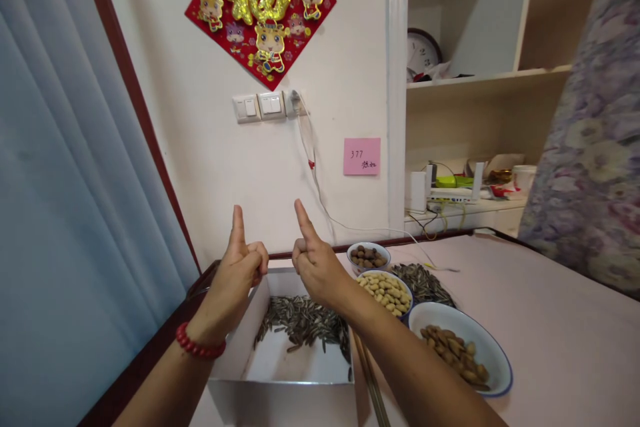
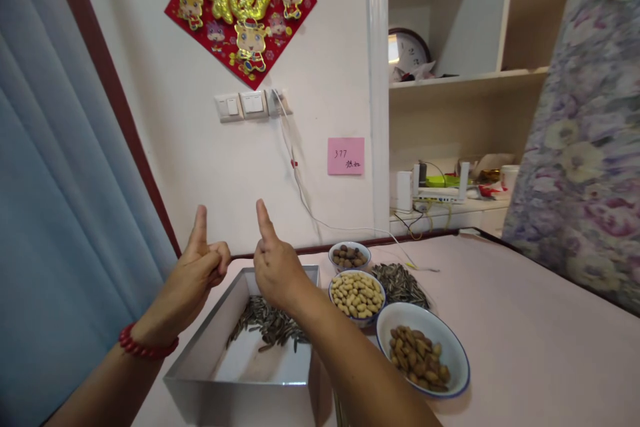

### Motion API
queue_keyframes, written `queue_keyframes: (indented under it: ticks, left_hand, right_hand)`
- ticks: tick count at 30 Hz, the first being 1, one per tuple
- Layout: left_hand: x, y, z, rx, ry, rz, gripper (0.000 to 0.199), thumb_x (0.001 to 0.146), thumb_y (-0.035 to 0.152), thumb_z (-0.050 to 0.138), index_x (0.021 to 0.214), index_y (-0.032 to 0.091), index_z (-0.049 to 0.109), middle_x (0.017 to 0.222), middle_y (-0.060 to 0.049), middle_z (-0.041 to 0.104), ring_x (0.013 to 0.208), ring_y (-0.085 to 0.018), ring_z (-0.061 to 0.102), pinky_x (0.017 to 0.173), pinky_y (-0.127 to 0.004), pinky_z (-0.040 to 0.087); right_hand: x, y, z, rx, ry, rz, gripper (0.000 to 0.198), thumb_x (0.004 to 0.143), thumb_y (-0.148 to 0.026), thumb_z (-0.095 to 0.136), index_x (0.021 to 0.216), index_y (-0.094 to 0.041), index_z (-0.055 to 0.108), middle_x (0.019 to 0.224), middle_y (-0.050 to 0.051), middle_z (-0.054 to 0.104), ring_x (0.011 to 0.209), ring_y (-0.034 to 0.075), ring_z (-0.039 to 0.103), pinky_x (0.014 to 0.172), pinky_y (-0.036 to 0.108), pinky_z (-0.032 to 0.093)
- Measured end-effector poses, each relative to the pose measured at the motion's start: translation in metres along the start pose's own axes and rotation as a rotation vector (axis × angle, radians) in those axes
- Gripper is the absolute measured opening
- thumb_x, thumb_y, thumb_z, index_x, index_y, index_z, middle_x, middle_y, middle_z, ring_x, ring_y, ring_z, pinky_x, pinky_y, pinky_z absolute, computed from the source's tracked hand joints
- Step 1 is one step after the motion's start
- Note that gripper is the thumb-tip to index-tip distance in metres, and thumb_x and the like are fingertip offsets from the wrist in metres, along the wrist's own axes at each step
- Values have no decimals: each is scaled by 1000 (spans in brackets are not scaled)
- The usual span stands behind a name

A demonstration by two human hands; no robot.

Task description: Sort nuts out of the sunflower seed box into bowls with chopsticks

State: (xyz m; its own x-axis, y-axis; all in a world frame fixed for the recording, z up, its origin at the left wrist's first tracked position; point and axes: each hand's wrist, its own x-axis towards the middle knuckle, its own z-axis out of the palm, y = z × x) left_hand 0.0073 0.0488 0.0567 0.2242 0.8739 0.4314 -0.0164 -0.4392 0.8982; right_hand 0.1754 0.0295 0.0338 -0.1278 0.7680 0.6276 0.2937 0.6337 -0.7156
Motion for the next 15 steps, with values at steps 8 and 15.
queue_keyframes:
  ticks: [8, 15]
  left_hand:
    - [-13, 6, 2, 5, -46, 1, 94, 91, 12, 50, 166, 41, 0, 63, 8, 50, 50, -10, 33, 48, -17, 29]
    - [-56, -6, -20, 276, -232, -14, 54, 95, 41, 64, 148, 35, 58, 91, -3, 70, 53, -9, 52, 49, -19, 47]
  right_hand:
    - [-15, -7, -8, 21, 24, -18, 90, 88, -3, 42, 168, -27, 10, 72, -6, 54, 60, 14, 46, 64, 28, 44]
    - [-79, -5, -90, -256, 203, 12, 44, 99, -32, 53, 140, -20, 62, 111, 7, 67, 91, 18, 63, 86, 37, 51]
